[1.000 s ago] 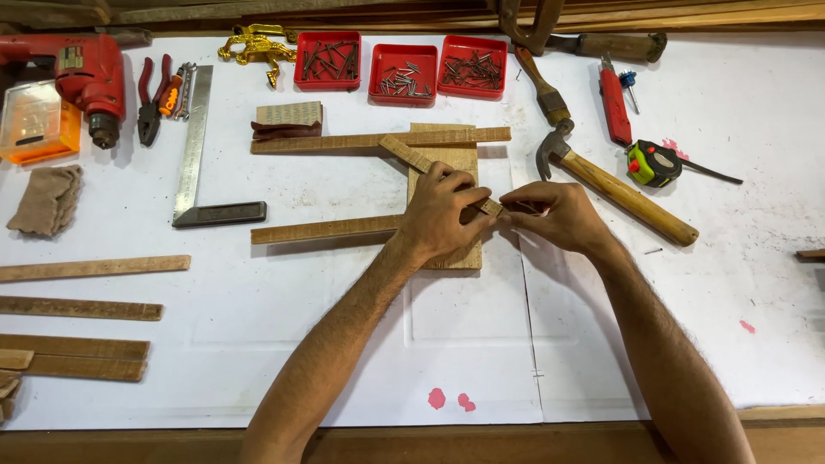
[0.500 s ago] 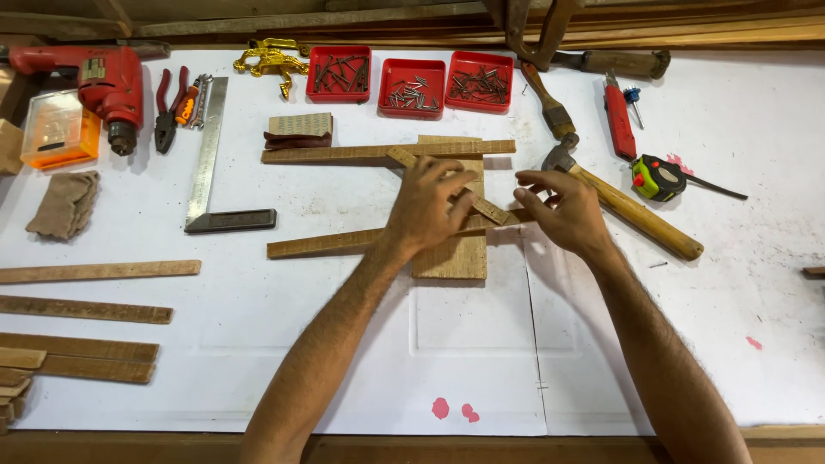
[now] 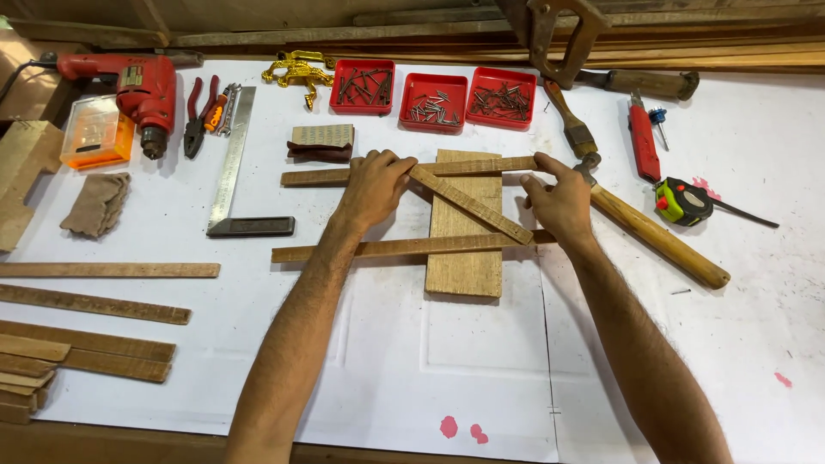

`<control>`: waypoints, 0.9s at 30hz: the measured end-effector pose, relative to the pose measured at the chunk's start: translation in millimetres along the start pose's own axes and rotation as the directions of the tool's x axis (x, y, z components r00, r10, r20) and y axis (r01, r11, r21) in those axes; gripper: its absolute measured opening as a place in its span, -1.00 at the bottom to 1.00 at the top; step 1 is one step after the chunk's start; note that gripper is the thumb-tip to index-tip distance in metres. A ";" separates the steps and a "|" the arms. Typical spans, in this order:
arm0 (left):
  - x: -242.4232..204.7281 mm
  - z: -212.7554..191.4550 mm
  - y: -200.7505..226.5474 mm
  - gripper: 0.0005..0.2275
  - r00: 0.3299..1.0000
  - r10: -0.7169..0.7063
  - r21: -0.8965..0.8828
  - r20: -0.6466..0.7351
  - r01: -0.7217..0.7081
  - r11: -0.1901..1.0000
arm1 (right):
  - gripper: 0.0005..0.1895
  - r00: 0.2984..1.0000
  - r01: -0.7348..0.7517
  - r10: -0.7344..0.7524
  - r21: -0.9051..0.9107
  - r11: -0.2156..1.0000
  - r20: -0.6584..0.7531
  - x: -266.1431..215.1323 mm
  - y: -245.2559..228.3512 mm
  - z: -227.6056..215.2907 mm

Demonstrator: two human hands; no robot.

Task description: The person selects thin wooden strips and a small board from a stack, measures a strip with a tape measure, marks it with a pencil, and arranges the strips diagonally across the board on the workbench. They then hammer nails through the strips to fasten a braced frame, pressing pieces aligned by hand while hammering.

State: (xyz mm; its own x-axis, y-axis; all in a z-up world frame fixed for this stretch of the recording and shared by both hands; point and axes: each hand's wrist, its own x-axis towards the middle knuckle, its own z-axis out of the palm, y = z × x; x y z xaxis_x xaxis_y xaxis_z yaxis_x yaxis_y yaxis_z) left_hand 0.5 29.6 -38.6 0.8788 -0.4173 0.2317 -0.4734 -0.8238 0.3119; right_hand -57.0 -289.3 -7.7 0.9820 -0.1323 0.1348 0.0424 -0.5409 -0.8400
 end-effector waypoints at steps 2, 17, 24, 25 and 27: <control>-6.0 1.7 -1.5 -0.72 1.000 0.003 0.000 0.000 -0.003 1.000 | -0.48 0.999 -0.047 0.048 0.021 0.999 -0.015 -4.4 -1.1 4.2; -28.0 -1.7 -9.9 -0.70 0.996 0.005 0.060 -0.090 0.001 0.998 | -0.59 0.988 0.152 -0.152 -0.100 0.983 0.008 -33.7 -2.7 15.8; -28.6 -0.8 -10.1 -0.70 0.992 -0.021 -0.099 -0.122 0.009 0.995 | -0.54 0.958 0.242 -0.191 -0.242 0.940 0.213 -65.2 -11.5 13.4; -29.6 1.5 -10.7 -0.70 0.992 -0.021 -0.100 -0.121 0.009 0.995 | -0.54 0.958 0.241 -0.190 -0.243 0.940 0.213 -62.3 -10.7 13.8; -30.4 4.4 -12.7 -0.70 0.988 -0.013 -0.111 -0.151 -0.004 0.994 | -0.58 0.975 0.195 -0.161 -0.234 0.953 0.155 -54.7 -9.9 14.7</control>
State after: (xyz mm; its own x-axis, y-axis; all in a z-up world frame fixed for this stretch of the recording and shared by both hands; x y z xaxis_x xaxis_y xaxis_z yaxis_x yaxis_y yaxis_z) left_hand -20.0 51.0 -53.7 0.8655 -0.3440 0.3642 -0.4808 -0.7745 0.4111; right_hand -108.4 -264.5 -14.5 0.9789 0.0872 0.1850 0.1885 -0.7352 -0.6511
